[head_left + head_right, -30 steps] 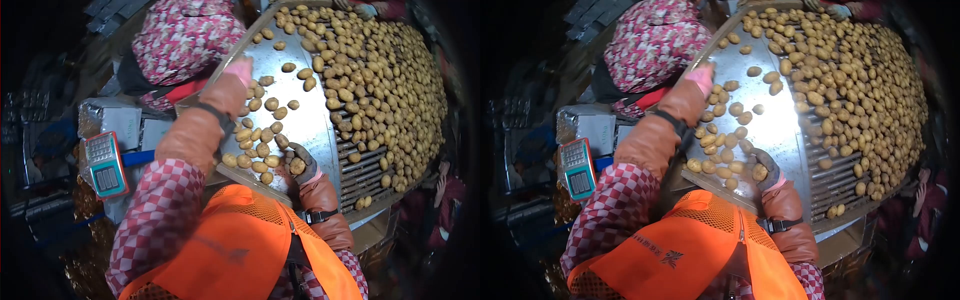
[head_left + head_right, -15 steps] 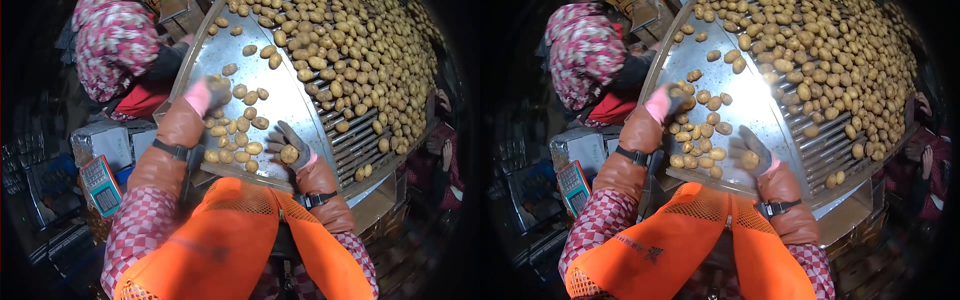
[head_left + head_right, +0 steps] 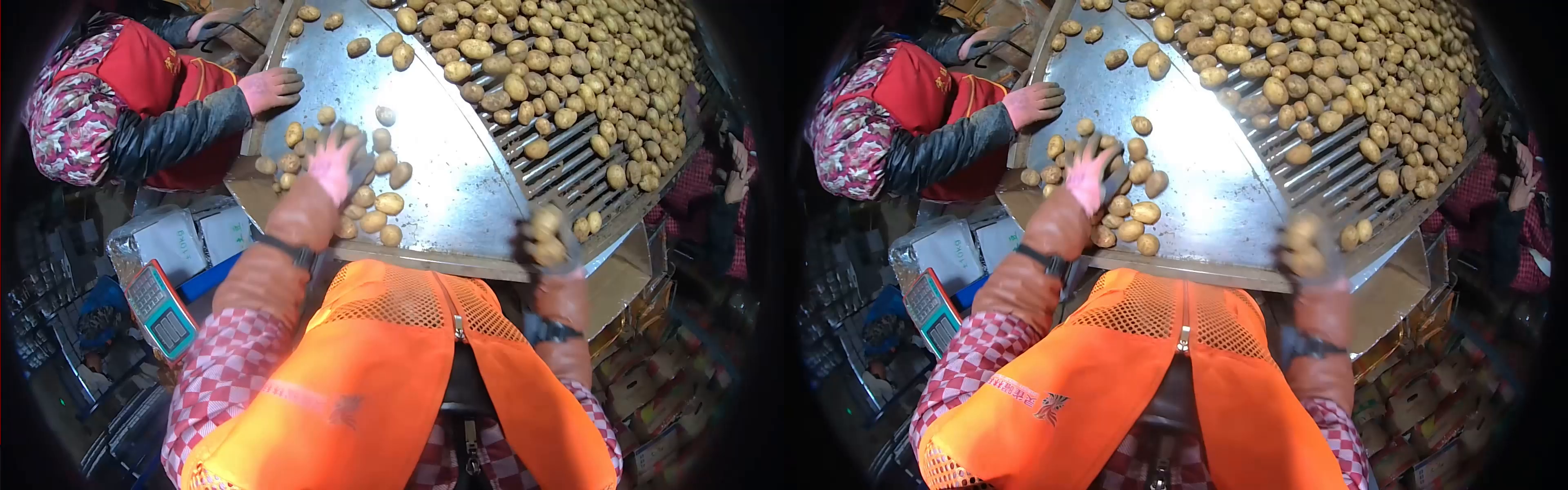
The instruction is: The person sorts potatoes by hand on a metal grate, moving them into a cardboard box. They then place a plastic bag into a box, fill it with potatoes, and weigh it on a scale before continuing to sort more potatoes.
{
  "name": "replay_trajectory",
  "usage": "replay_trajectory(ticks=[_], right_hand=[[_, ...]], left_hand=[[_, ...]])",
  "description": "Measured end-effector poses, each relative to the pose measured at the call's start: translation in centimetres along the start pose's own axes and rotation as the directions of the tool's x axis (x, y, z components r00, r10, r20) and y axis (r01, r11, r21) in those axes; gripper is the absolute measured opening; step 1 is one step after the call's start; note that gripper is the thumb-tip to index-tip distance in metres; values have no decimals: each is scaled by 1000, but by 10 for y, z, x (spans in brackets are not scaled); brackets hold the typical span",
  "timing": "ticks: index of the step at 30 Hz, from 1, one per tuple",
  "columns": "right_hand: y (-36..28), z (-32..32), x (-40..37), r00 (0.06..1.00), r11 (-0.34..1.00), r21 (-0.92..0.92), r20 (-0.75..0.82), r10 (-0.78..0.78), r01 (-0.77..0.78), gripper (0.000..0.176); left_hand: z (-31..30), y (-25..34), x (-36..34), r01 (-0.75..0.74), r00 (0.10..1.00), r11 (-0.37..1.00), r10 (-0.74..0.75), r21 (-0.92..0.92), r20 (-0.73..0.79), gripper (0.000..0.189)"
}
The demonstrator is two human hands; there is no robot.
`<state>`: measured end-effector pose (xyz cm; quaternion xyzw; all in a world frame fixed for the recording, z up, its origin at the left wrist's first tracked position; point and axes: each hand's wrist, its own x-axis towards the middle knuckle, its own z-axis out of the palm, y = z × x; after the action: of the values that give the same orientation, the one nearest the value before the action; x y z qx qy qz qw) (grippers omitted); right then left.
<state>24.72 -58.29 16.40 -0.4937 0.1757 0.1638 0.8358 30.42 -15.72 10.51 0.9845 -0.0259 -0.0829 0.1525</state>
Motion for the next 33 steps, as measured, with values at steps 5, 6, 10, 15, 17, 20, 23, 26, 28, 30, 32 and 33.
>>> replay_trajectory(ticks=[5,6,10,15,17,20,23,26,28,30,32,33], right_hand=[[-35,-264,-116,963,946,-323,-244,-110,26,28],[-48,-237,-126,966,980,-188,-232,-114,71,29],[-40,-329,-110,899,146,-989,-34,-436,34,36],[-41,-54,-10,986,904,-427,-156,-60,-13,47],[-21,-19,1,1000,924,-382,2,-14,14,72],[-14,27,17,945,922,-206,-63,321,-327,76],[13,67,41,916,841,-370,-82,393,-394,65],[89,92,76,873,681,-669,97,477,-298,63],[125,117,81,770,642,-722,246,589,-260,59],[138,120,77,675,722,-534,333,658,-440,53],[140,100,79,596,766,-337,485,640,-548,39],[127,92,72,622,775,-310,467,629,-550,39]], left_hand=[[4,-33,-61,92,995,993,-95,-71,-33,52],[3,-35,-69,156,986,981,-162,-120,-41,48],[7,21,-84,107,975,970,-145,-218,-168,42],[18,35,-101,-381,924,918,380,114,27,40],[12,19,-109,-91,978,995,81,-43,-192,40],[0,5,-112,213,969,977,-212,-10,-124,33],[-1,-6,-78,266,915,963,-263,-34,-307,32],[-21,-3,-16,260,926,964,-265,-55,-268,38],[-13,-20,27,250,961,968,-245,25,-131,37],[4,-25,42,161,986,973,-165,163,7,35],[4,-24,52,215,974,969,-223,124,48,34],[-10,-15,59,354,929,934,-357,43,102,34]])
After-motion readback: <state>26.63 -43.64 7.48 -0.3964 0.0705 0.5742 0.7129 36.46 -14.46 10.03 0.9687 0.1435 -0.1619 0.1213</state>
